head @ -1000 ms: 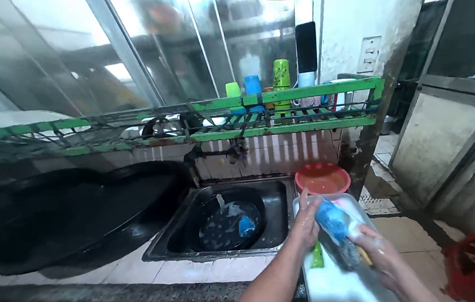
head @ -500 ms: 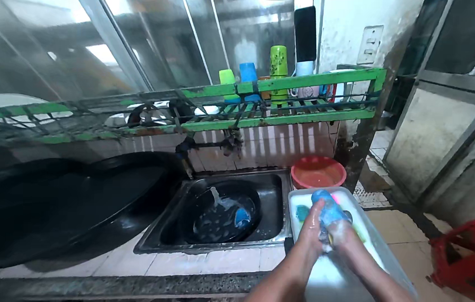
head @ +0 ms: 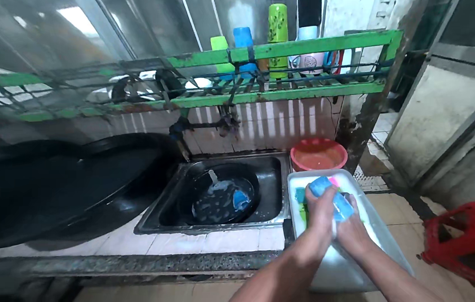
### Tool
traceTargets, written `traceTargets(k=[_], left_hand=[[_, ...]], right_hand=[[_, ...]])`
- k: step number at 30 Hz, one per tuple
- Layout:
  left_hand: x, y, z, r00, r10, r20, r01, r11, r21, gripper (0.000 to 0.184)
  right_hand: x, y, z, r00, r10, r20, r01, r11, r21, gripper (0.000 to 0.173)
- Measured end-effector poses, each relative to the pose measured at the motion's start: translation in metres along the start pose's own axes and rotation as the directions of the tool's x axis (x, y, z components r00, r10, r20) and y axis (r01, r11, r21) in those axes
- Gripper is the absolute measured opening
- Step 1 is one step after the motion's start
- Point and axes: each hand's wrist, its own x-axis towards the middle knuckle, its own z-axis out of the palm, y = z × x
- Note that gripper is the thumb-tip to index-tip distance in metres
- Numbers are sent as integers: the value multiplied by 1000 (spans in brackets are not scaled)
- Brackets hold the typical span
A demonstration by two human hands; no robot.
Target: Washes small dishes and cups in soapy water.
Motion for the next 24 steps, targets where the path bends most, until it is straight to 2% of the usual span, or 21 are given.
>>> traceTargets(k=[1, 2, 3, 4, 5, 6, 7, 8, 9, 10, 11, 12, 13, 14, 15, 16, 17, 19, 21, 22, 24], left_hand=[[-6, -2, 6, 998, -15, -53, 17, 999, 34, 83], [-8, -2, 8, 997, -31, -69, 34, 998, 45, 86], [-6, -1, 5, 997, -48, -56, 51, 997, 54, 86], [0, -4, 0, 998, -54, -24, 56, 997, 61, 82], [7, -4, -7, 999, -51, 18, 50, 997, 53, 74], [15, -2, -13, 996, -63, 71, 61, 998, 30, 67], [23, 1, -17, 991, -74, 116, 74, 997, 7, 59], [30, 4, -20, 990, -62, 123, 64, 998, -16, 52], [35, 9, -23, 994, -40, 99, 43, 999, -23, 51], [38, 15, -26, 999, -10, 48, 10, 1000, -10, 54], [38, 22, -32, 1000, 23, 15, -24, 999, 22, 62], [39, 30, -38, 998, 61, -14, -60, 997, 57, 71], [38, 36, -45, 995, 99, -19, -96, 990, 102, 77], [36, 42, -50, 992, 128, -7, -125, 977, 174, 80], [31, 45, -54, 990, 141, 26, -143, 951, 273, 80], [25, 44, -55, 987, 141, 72, -158, 901, 403, 81], [18, 38, -52, 981, 140, 133, -191, 809, 557, 82], [1, 25, -35, 952, 127, 280, -306, 459, 834, 83], [-15, 16, -12, 897, 101, 431, -441, 134, 887, 63], [-21, 13, -7, 871, 76, 486, -490, 50, 870, 59], [-24, 14, -4, 841, 63, 538, -537, -25, 843, 63]], right_hand=[[-3, 9, 3, 1000, -5, 2, 5, 1000, -3, 35], [-2, 6, -1, 996, 83, 38, -85, 994, 67, 33], [2, -5, -11, 953, 266, 143, -291, 936, 196, 30], [9, -19, -22, 849, 454, 269, -525, 782, 336, 23], [14, -29, -29, 757, 548, 357, -654, 635, 412, 15], [18, -36, -34, 718, 565, 407, -696, 587, 414, 18], [19, -40, -40, 741, 527, 417, -668, 644, 373, 22], [16, -38, -42, 818, 429, 383, -554, 767, 324, 27], [8, -31, -37, 918, 281, 280, -364, 879, 309, 28], [0, -20, -32, 968, 152, 200, -207, 933, 295, 34], [-7, -12, -35, 969, 118, 218, -181, 938, 297, 46], [-12, -4, -42, 939, 187, 289, -277, 909, 312, 53], [-15, 3, -50, 871, 331, 364, -454, 825, 336, 56], [-17, 13, -56, 804, 468, 367, -590, 709, 388, 57], [-19, 19, -61, 759, 569, 315, -647, 607, 462, 58], [-20, 20, -67, 739, 630, 239, -643, 554, 529, 58], [-18, 15, -73, 740, 653, 161, -612, 555, 564, 58], [-7, 2, -80, 805, 591, 50, -529, 678, 511, 65], [11, -4, -75, 872, 489, 22, -463, 809, 361, 70], [22, -2, -74, 850, 520, 84, -516, 790, 331, 66], [38, 8, -71, 753, 624, 208, -649, 655, 386, 51]])
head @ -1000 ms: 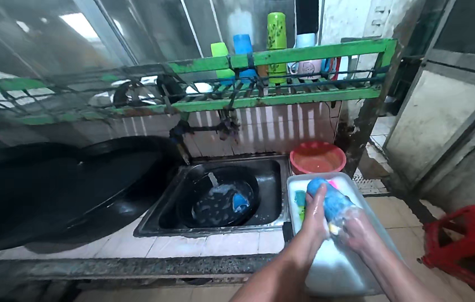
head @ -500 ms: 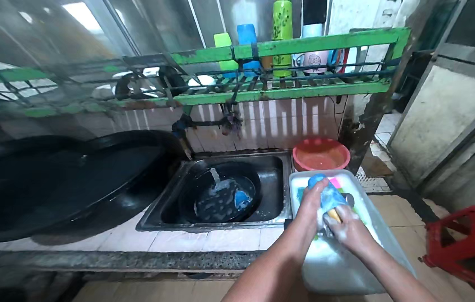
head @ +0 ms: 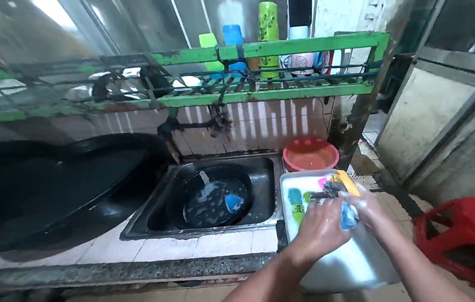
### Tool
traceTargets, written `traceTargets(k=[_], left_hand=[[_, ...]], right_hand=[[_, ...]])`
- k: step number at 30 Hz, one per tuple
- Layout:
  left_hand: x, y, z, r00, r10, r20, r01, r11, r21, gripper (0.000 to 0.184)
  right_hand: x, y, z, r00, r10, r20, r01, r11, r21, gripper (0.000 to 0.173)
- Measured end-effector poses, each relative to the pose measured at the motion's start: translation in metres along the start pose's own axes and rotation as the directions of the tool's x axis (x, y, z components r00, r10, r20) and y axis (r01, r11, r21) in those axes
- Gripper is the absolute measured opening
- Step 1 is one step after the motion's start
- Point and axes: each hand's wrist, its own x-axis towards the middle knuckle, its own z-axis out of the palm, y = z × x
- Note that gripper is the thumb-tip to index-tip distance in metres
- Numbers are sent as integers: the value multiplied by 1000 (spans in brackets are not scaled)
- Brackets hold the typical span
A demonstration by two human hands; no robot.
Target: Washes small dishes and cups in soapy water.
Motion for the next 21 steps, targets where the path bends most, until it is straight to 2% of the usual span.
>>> traceTargets(k=[2, 5, 6, 7, 9, 10, 12, 15, 18, 21], left_hand=[[2, -4, -7, 999, -51, -18, 51, 999, 2, 63], [8, -12, -22, 973, -230, -9, 230, 973, -8, 52], [7, -12, -24, 970, -243, -3, 243, 970, 1, 49], [5, -10, -25, 979, -206, -1, 206, 978, 22, 49], [-1, -5, -19, 998, -46, -49, 49, 997, 58, 60], [-3, -2, -17, 999, 13, -52, -9, 997, 73, 67], [-3, -2, -15, 994, 88, -71, -80, 990, 113, 67], [3, -32, -27, 978, 134, -159, -102, 975, 195, 57], [9, -96, -62, 960, -49, -276, 121, 961, 250, 71], [11, -156, -99, 891, -256, -374, 375, 881, 290, 71]], right_hand=[[-5, 4, 9, 999, 1, -48, 3, 997, 80, 46], [-44, 3, 24, 942, -286, -173, 284, 958, -37, 59], [-50, 3, 27, 931, -317, -182, 313, 948, -53, 62], [-47, 1, 28, 949, -263, -175, 263, 965, -27, 62], [-24, 2, 23, 987, -56, -147, 76, 988, 131, 55], [-13, 4, 20, 992, -1, -128, 28, 978, 208, 52], [-12, 5, 18, 990, 10, -139, 31, 955, 294, 51], [-36, 0, 16, 988, -28, -150, 58, 977, 204, 67], [-55, 39, 4, 994, -102, -43, 102, 995, 5, 67], [-73, 77, -17, 965, -257, 57, 263, 936, -233, 62]])
